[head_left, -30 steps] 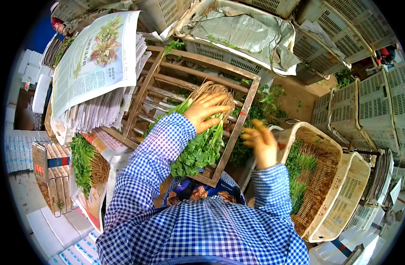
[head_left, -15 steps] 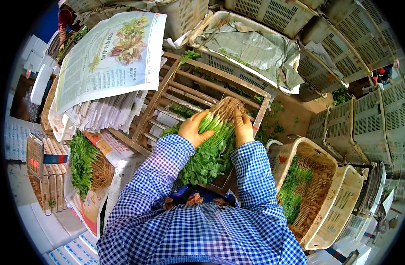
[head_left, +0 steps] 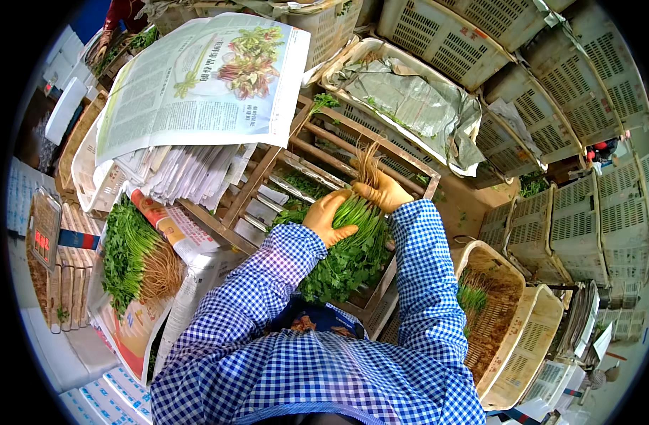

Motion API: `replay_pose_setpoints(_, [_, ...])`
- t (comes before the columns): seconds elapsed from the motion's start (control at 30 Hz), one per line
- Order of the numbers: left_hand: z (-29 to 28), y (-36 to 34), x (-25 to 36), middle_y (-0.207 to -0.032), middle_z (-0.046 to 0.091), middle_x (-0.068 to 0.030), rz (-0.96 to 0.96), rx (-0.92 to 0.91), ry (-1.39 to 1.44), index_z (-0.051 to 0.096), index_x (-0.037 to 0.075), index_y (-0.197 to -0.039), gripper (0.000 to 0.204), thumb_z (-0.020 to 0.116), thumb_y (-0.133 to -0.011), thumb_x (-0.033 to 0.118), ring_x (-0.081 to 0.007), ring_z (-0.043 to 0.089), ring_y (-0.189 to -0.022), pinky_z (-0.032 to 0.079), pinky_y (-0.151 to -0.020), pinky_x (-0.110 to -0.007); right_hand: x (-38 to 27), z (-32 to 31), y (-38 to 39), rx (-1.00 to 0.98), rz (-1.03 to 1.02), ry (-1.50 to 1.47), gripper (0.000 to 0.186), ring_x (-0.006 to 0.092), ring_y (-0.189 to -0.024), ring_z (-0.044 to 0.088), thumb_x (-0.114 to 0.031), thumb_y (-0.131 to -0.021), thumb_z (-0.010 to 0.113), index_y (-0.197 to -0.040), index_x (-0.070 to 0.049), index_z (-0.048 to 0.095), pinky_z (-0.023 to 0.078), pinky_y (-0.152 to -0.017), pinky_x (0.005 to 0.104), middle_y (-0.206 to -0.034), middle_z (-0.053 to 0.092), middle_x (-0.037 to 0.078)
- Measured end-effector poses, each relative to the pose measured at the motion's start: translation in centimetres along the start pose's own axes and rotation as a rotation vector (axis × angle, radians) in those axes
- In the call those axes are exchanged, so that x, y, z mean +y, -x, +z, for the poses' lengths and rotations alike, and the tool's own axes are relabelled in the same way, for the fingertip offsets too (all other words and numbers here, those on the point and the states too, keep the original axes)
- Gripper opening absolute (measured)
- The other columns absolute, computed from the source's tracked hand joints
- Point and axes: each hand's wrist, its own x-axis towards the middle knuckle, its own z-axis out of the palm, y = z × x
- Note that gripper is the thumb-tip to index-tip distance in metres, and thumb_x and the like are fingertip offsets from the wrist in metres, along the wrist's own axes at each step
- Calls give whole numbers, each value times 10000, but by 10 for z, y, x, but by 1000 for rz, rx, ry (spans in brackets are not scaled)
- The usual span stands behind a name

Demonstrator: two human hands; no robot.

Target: The person sorts bunches of cilantro from a large basket, arranges them neatly in a white foam box, and covers the box with newspaper.

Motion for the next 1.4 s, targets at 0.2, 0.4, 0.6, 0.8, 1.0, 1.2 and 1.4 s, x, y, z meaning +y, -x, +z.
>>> replay_pose_setpoints(0.2, [-4, 7, 10, -1450, 508, -232, 245, 60, -3, 495, 21, -1422, 843, 729, -834, 578, -428, 506, -1308, 396, -1129, -499, -19, 15, 27, 368, 105, 502, 481, 320, -1090, 677, -364, -932, 716, -1282, -40, 648, 516, -948, 396, -1163, 709, 204])
replay_pose_setpoints(0.4, [-82, 101, -9, -1421, 556, -195, -80, 547, -62, 520, 60, -1414, 573, 687, -947, 347, -372, 512, -1317, 378, -1136, -468, -103, -19, 190, 1103, -276, 1, 366, 325, -892, 742, -304, -1041, 551, -1066, 44, 661, 644, -791, 420, -1041, 726, 227])
replay_pose_setpoints(0.6, [-52, 83, -22, -1404, 557, -211, -245, 304, -282, 536, 30, -1385, 514, 673, -906, 158, -393, 519, -1300, 421, -1094, -458, -56, -63, 176, 1001, -60, 779, 194, 217, -861, 695, -158, -998, 612, -1089, 2, 677, 599, -725, 339, -923, 719, 138])
replay_pose_setpoints(0.8, [-61, 98, -33, -1356, 588, -222, -311, 414, -340, 561, 10, -1348, 512, 697, -896, 209, -390, 562, -1240, 457, -1052, -448, -107, -82, 168, 1222, -333, 282, 201, 226, -859, 726, -116, -1032, 515, -1073, 27, 651, 636, -695, 305, -1082, 712, 159])
replay_pose_setpoints(1.0, [-60, 96, -27, -1341, 592, -249, -338, 380, -344, 553, -5, -1341, 511, 674, -905, 231, -411, 562, -1238, 439, -1070, -473, -98, -47, 112, 964, -293, 587, 149, 209, -843, 695, -69, -1030, 506, -1068, 14, 624, 579, -726, 324, -981, 720, 116])
replay_pose_setpoints(1.2, [-61, 92, -26, -1422, 532, -240, -377, 272, -318, 518, 4, -1389, 554, 646, -923, 273, -400, 526, -1288, 415, -1104, -462, -99, -50, 102, 940, -405, 1041, 280, 257, -787, 719, -161, -957, 663, -1211, -44, 663, 576, -723, 341, -893, 701, 209])
replay_pose_setpoints(1.4, [-60, 97, -33, -1360, 586, -218, -382, 390, -356, 568, 19, -1343, 484, 645, -919, 238, -395, 560, -1237, 447, -1066, -464, -148, -57, 97, 903, -294, 580, 219, 157, -657, 630, -198, -979, 665, -1022, 16, 688, 506, -627, 299, -794, 714, 122])
